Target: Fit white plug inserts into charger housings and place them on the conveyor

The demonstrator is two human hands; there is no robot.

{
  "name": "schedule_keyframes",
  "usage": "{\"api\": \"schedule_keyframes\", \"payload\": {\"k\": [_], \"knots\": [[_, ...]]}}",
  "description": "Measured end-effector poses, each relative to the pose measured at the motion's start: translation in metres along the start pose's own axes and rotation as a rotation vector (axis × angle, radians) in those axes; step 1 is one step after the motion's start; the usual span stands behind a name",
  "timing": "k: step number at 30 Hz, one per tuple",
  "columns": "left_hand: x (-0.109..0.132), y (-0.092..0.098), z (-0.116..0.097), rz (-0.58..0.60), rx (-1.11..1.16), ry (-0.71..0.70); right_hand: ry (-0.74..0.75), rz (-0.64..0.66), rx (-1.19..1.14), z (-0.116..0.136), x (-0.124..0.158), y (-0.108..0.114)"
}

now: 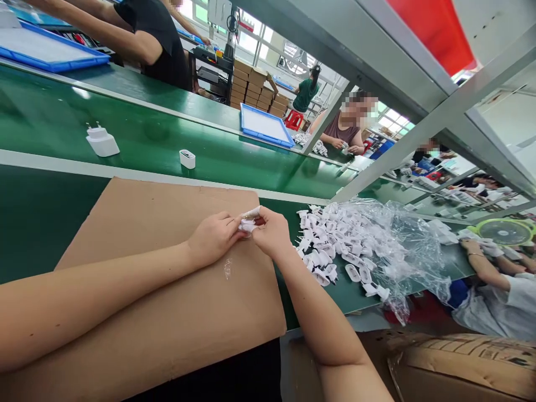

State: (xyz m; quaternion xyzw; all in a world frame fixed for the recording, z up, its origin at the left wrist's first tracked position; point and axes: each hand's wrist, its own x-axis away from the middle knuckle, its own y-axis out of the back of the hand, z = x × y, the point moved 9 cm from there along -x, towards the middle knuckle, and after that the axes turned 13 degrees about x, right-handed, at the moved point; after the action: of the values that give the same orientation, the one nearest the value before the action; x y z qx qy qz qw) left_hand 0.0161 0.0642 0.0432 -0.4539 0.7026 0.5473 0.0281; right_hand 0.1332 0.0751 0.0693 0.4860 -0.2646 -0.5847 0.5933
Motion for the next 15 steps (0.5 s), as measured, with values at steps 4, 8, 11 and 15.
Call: {"api": "schedule_keyframes", "payload": {"k": [4, 8, 11, 15], "knots": [[0.001, -0.003, 0.0, 0.05, -0.058, 0.024, -0.058, -0.024, -0.128, -0.009, 0.003, -0.007], [-0.014, 0.008, 0.025, 0.06, 0.061, 0.165, -0.063, 0.111, -0.129, -0.024, 0.01, 0.006], [-0.037, 0.036, 0.076, -0.057, -0.064, 0.365, -0.047, 0.232, 0.252, -0.045, 0.021, 0.027], [-0.062, 0.071, 0.157, -0.184, -0.276, 0.592, -0.187, 0.485, 0.556, -0.081, 0.033, 0.03]]}}
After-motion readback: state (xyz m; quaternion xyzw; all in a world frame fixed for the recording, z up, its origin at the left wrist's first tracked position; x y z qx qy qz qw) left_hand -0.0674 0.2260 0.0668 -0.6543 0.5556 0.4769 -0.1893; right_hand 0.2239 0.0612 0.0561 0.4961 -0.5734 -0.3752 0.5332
